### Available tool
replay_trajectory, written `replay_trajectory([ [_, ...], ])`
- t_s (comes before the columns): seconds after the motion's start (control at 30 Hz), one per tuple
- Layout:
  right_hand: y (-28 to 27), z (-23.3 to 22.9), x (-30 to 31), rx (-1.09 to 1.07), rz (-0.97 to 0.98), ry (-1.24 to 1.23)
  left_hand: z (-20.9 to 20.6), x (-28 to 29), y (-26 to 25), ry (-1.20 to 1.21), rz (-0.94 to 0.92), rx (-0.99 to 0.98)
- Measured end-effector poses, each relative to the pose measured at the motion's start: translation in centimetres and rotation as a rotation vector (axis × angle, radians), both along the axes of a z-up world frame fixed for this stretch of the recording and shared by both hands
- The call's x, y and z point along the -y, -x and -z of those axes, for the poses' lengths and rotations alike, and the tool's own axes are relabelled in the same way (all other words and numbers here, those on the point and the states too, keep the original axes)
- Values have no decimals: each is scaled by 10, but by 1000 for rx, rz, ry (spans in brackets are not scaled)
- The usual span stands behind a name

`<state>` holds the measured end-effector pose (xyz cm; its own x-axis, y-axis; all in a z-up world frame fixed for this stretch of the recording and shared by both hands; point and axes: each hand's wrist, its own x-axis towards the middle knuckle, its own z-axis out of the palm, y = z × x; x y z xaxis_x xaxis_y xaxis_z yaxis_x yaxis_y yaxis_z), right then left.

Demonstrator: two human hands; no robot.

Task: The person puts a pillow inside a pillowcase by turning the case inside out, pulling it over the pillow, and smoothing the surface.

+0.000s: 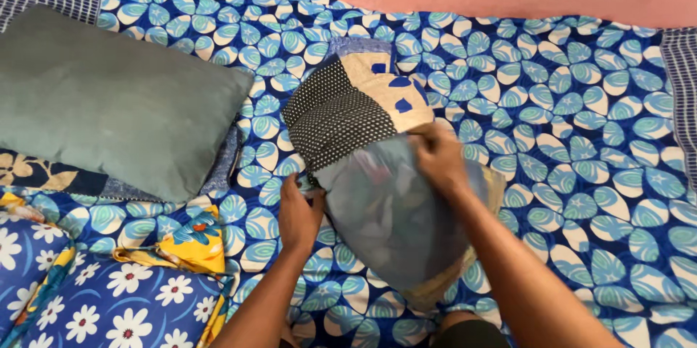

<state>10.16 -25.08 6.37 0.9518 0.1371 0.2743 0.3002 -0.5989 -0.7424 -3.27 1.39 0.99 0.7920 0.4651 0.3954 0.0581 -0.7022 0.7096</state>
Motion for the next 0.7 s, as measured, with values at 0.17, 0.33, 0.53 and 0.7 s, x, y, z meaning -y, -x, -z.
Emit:
replay_trajectory([
  [0.17,-23,22,51,-29,163,82,-11,7,-9,3,43,77],
  [0.33,-27,11,34,55,196,317,-11,0,-28,228,-74,-198],
  [0.53,-18,-3,34,261,182,353,-1,-14,-30,34,1,-268],
  [0.7,-25,-9,53,278,184,169,-22,1,-28,-30,32,98],
])
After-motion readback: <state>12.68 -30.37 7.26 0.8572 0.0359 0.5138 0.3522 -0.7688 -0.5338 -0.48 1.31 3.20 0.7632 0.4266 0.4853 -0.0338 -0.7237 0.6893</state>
